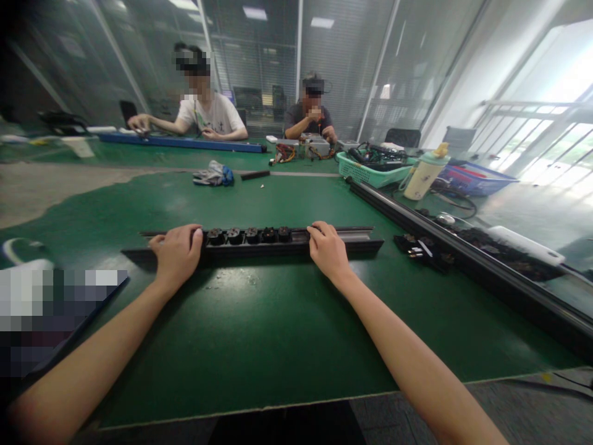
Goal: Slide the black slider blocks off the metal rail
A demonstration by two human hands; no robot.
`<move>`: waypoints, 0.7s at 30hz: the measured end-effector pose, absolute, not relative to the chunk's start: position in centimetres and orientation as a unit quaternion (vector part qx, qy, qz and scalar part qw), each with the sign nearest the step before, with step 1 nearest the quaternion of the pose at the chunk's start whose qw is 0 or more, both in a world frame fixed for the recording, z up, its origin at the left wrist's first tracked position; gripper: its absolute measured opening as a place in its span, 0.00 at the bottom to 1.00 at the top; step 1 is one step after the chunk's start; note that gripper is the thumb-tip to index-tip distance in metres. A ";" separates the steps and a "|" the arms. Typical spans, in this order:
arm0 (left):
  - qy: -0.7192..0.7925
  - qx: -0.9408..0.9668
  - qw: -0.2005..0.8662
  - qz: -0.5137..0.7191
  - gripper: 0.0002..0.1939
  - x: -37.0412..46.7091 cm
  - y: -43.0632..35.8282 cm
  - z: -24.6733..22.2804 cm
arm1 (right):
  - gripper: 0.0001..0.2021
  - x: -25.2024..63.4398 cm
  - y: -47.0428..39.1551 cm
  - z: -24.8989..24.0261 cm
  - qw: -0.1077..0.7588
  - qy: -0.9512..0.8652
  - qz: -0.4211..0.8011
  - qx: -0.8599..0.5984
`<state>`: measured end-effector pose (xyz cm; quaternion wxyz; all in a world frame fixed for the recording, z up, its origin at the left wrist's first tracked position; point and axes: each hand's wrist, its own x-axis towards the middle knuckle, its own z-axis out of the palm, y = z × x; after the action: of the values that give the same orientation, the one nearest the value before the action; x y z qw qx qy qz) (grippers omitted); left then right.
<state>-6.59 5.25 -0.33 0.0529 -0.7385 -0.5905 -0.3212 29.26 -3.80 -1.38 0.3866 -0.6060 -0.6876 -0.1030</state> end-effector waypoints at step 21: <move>-0.582 -0.739 0.048 -0.335 0.23 -6.5 5.1 -0.2 | 0.14 30.7 -3.5 -0.9 0.393 -0.726 -0.062 -0.561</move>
<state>-6.55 5.15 -0.16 0.0477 -0.7393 -0.5820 -0.3352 30.69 -3.51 -0.92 0.3934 -0.5609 -0.7258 -0.0620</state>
